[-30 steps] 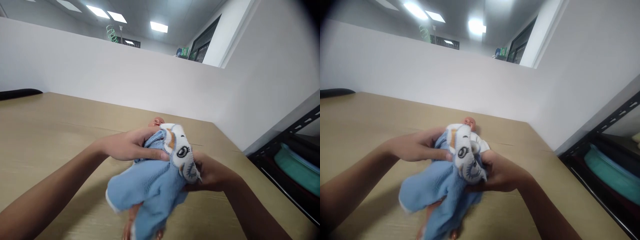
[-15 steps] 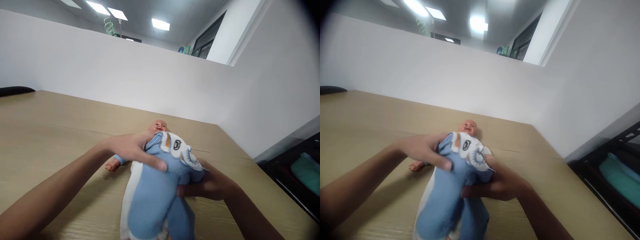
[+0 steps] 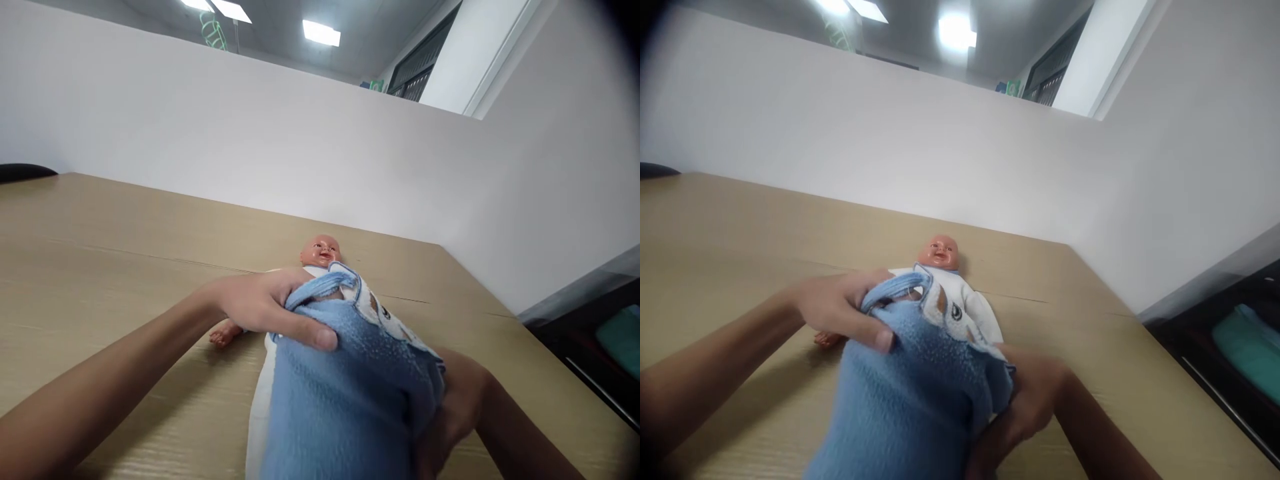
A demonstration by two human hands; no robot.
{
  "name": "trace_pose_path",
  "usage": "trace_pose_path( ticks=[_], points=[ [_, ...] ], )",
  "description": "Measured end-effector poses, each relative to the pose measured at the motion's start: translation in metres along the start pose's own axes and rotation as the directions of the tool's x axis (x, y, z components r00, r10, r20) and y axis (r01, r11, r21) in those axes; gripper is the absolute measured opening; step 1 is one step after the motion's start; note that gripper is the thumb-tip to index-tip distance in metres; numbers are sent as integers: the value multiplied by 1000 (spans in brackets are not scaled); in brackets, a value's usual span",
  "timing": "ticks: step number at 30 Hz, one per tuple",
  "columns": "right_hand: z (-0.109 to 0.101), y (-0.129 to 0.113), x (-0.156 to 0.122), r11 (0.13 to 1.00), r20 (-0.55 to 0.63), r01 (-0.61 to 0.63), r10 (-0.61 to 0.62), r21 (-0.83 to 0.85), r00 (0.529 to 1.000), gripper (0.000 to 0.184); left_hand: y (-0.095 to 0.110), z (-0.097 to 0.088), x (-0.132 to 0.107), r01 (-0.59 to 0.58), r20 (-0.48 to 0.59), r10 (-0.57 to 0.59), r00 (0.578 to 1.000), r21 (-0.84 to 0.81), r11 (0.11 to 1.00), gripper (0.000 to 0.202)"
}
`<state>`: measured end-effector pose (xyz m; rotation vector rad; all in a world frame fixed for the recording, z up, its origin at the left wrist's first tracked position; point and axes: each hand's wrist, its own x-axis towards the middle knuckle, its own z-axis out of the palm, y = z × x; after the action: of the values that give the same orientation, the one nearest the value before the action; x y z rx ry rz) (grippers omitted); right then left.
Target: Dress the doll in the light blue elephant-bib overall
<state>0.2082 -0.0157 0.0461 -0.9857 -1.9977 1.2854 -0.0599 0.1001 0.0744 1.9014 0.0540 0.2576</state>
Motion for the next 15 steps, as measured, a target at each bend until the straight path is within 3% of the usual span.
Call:
trace_pose_path(
  ticks=[3, 5, 8, 11, 15],
  points=[
    [-1, 9, -7, 995, 85, -36, 29, 90, 996, 42, -4, 3, -1, 118, 193, -99, 976, -88, 989, 38],
    [-1, 17, -15, 985, -46, -44, 52, 169, 998, 39, -7, 4, -1, 171, 266, -125, 956, -155, 973, 37],
    [4, 24, -24, 963, -162, -115, 158, 244, 974, 42, -10, 7, 3, 58, 221, -7, 975, -228, 972, 27],
    [11, 20, -24, 930, -75, -186, 220, 316, 973, 52, -11, 10, 8, -100, 140, 137, 981, -242, 965, 14],
    [17, 13, -15, 891, 99, -161, 131, 425, 986, 77, -10, 15, 9, -131, 17, 138, 990, -211, 969, 22]
  ],
)
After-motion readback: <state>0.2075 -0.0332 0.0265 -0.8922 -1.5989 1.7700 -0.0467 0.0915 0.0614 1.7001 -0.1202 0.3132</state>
